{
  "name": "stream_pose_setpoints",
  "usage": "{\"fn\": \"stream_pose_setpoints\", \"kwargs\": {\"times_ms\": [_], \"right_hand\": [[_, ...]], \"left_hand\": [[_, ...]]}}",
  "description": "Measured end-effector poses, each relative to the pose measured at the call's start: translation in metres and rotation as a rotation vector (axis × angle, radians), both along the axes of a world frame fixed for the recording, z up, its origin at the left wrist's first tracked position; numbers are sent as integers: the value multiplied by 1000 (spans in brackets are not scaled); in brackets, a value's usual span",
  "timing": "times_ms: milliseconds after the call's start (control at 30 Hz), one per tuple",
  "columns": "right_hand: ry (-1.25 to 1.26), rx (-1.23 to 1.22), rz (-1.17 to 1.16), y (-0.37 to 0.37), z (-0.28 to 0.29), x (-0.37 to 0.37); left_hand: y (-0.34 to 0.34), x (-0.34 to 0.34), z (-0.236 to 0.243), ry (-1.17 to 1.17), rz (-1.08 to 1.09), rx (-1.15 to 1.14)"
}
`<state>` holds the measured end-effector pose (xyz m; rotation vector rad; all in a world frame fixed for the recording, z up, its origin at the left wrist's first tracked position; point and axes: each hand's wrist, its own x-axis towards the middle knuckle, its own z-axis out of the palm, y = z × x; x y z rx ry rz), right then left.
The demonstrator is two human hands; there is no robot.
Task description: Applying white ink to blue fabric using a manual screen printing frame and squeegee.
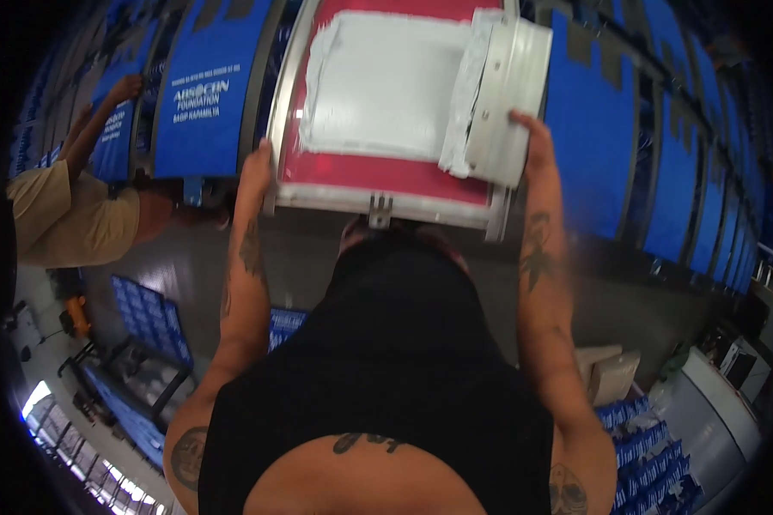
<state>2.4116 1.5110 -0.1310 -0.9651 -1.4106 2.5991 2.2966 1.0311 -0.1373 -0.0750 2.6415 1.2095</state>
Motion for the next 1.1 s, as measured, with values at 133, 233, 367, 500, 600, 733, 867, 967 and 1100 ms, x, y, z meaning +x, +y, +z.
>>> {"fn": "stream_pose_setpoints", "kwargs": {"times_ms": [133, 233, 367, 500, 600, 733, 867, 967, 1100], "right_hand": [[13, -79, 21, 10, -27, -5], [72, -231, 80, 7, -29, 0], [59, -223, -8, 1, -36, 6], [86, -207, -35, -2, -39, 14], [36, -204, -59, 0, -37, 14], [-92, -108, -168, -3, -40, 11], [-21, 194, -109, -25, 20, -20], [-92, 816, 378, -45, 84, -85], [-20, 1626, 749, -55, 79, -171]], "left_hand": [[16, -7, -11, 71, 28, 10], [19, 0, -15, 23, 45, -87], [8, -1, -23, 46, 65, -120], [8, 5, -23, 26, 60, -43], [13, 1, -14, -62, 56, 24], [16, 2, -39, -35, 19, 87], [7, -3, -39, -282, 100, 316], [3, -16, -27, -394, 180, 335], [22, -70, -7, 147, -284, 55]]}}
